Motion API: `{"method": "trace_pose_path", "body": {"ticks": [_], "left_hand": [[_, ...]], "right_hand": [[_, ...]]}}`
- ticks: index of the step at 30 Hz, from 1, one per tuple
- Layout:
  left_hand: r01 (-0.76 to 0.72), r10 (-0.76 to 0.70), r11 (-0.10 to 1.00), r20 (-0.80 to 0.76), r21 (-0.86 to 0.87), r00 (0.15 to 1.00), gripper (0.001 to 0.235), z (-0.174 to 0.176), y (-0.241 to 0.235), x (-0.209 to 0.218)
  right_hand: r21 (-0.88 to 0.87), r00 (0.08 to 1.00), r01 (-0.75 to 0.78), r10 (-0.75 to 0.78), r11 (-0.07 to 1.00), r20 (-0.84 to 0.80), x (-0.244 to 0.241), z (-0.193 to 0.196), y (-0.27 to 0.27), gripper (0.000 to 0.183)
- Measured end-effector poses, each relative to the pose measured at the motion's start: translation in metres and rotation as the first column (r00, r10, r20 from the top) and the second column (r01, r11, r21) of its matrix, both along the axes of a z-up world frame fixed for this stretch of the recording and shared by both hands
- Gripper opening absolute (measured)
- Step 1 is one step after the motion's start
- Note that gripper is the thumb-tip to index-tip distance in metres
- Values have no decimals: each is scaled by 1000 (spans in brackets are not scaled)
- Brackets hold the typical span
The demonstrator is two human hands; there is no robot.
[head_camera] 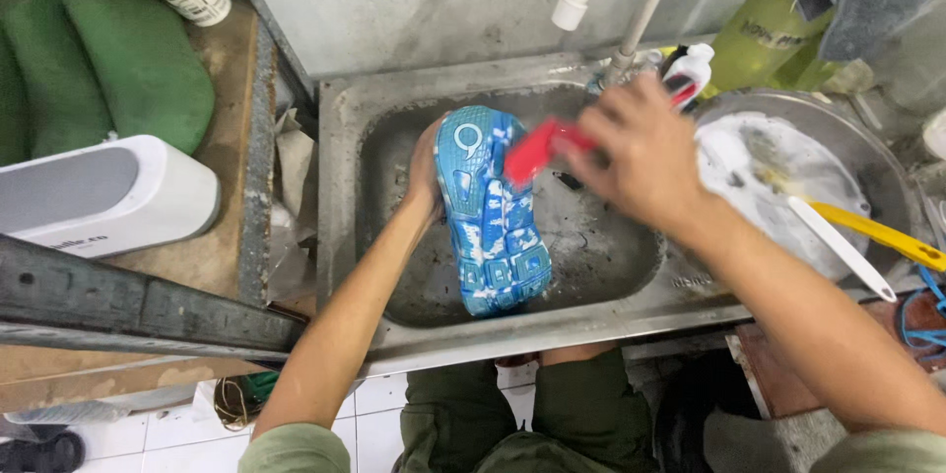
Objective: The person scrubs a blue shoe with a red brush in a sink, rinses it under running water, and repeats the scrubbing and rinsing cycle. The shoe is turned and held by hand while being cleaned.
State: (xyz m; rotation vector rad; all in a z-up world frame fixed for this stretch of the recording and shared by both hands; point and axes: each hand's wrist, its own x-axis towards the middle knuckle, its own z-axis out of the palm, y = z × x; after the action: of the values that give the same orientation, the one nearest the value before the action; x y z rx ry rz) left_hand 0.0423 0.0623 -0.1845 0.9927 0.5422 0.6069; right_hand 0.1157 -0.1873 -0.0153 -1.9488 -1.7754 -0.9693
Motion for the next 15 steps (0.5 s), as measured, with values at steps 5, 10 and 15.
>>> {"method": "trace_pose_path", "body": {"ticks": [5,10,15], "left_hand": [[-31,28,995,31,97,999,39,21,-13,-13],[-60,49,987,72,147,996,41,31,-23,-19],[-45,42,997,49,60,998,42,29,-21,-24]], "right_hand": [[-145,977,-212,209,967,-38,-44,-22,-1,17],[-29,994,-48,51,998,102,2,-10,5,21],[-147,965,-256,262,955,23,-59,-30,-1,18]]}}
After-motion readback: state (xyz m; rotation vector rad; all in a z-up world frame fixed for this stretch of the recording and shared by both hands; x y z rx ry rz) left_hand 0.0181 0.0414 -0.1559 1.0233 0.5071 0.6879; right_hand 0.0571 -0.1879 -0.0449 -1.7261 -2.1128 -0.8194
